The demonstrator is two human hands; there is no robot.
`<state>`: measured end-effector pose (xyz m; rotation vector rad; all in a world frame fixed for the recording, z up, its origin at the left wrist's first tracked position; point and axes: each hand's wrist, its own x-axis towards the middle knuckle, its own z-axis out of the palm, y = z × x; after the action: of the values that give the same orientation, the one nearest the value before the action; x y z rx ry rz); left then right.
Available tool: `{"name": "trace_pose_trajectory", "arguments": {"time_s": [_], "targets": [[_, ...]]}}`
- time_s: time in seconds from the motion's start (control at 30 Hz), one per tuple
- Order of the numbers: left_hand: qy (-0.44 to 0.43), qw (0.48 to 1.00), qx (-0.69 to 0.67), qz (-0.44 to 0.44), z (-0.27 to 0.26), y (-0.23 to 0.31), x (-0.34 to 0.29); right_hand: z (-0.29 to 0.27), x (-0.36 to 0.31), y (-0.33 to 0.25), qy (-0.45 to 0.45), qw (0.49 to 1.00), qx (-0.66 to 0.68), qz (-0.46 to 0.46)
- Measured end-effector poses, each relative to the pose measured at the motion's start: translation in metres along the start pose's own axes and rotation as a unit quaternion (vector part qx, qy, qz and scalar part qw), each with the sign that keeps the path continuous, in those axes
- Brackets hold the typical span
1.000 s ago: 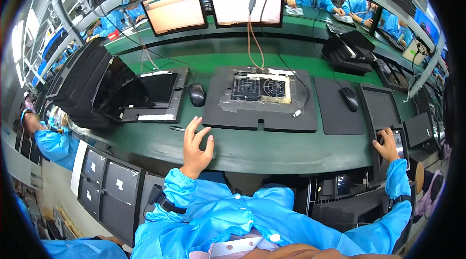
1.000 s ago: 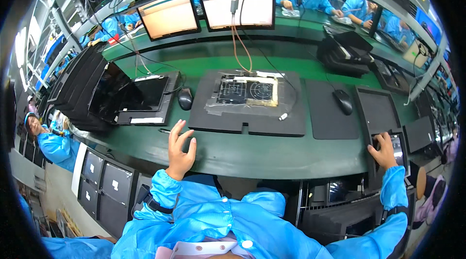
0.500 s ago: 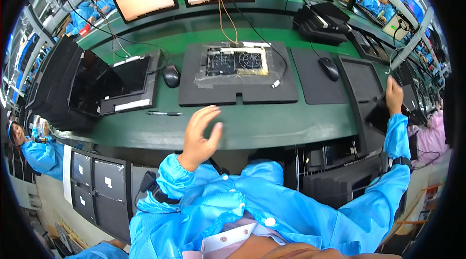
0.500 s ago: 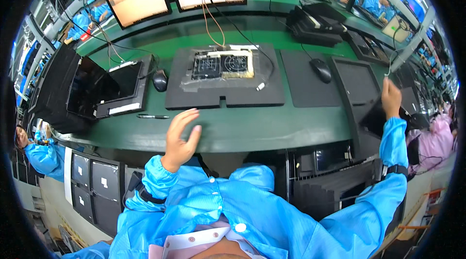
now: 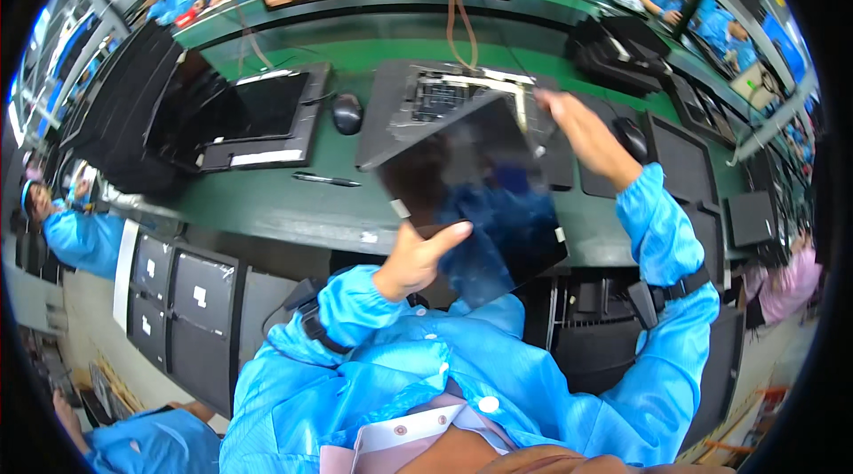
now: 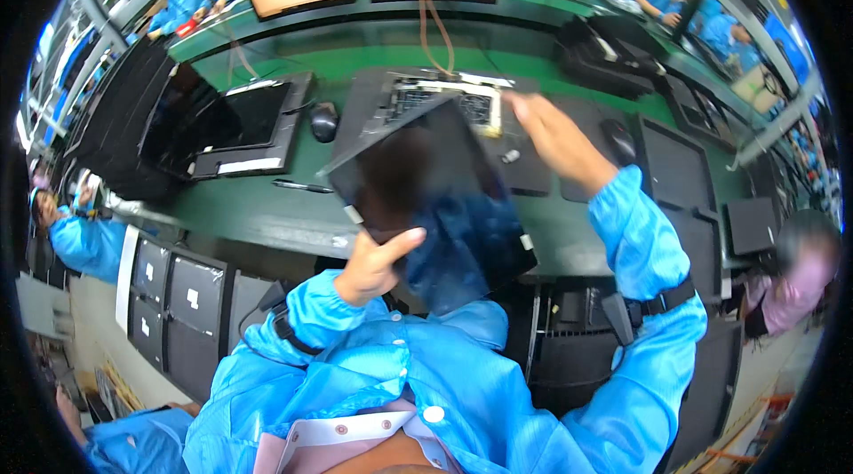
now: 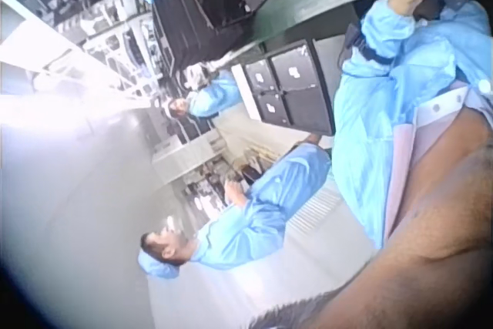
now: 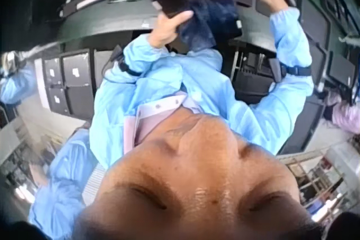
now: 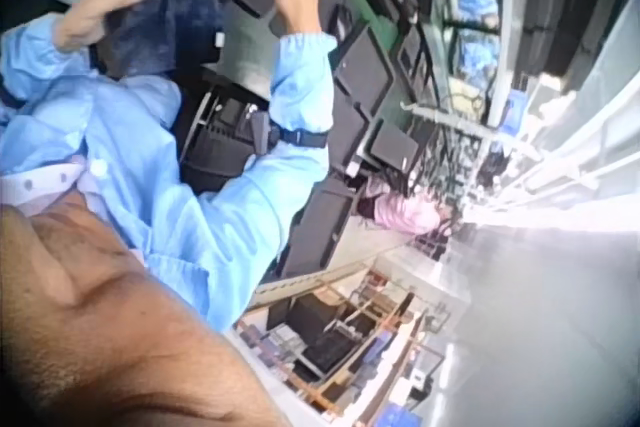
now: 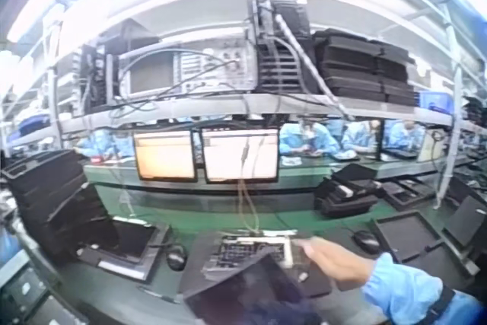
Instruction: The recorder tests electronic tablets at a factory workstation, connecting cables and marking items with a pen.
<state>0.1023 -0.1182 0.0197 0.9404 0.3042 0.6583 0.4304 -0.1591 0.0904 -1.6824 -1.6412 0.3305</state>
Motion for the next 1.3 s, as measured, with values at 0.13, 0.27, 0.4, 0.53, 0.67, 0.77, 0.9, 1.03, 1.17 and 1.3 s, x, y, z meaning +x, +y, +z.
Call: {"name": "trace_pose_trajectory", "arguments": {"time_s": [0.13,0.27,0.4,0.53,0.67,0.77,0.9,1.03,1.17,1.3], "targets": [[0.132,0.971,-0.201,-0.003,-0.052,0.038,-0.032,0.019,-0.045,0.034,-0.044,0.947,-0.289,-0.136],[0.146,0.934,-0.325,0.016,-0.097,0.051,-0.026,0.036,-0.038,-0.009,-0.045,0.983,-0.164,-0.072],[0.204,0.915,-0.344,0.058,-0.102,0.062,-0.019,0.08,-0.019,-0.1,-0.044,0.993,0.108,0.009],[0.244,0.898,-0.359,0.071,-0.113,0.065,-0.012,0.094,-0.008,-0.149,-0.061,0.987,0.146,0.021],[0.278,0.903,-0.319,0.071,-0.108,0.069,-0.019,0.102,-0.006,-0.157,-0.032,0.985,0.167,-0.036],[0.174,0.956,-0.233,0.052,-0.106,0.096,-0.027,0.089,-0.009,-0.158,0.055,0.988,0.074,-0.122],[0.109,0.984,0.138,0.041,-0.12,0.148,-0.065,0.061,-0.005,-0.163,0.035,0.976,0.026,-0.214],[0.052,0.872,0.456,-0.172,-0.081,0.186,-0.093,0.073,-0.007,-0.171,-0.042,0.956,-0.026,-0.289],[-0.003,0.864,0.475,-0.166,-0.085,0.178,-0.097,0.092,-0.004,-0.175,-0.072,0.94,-0.042,-0.33],[-0.032,0.854,0.503,-0.133,-0.091,0.172,-0.098,0.099,-0.005,-0.177,-0.085,0.936,-0.041,-0.338]]}}
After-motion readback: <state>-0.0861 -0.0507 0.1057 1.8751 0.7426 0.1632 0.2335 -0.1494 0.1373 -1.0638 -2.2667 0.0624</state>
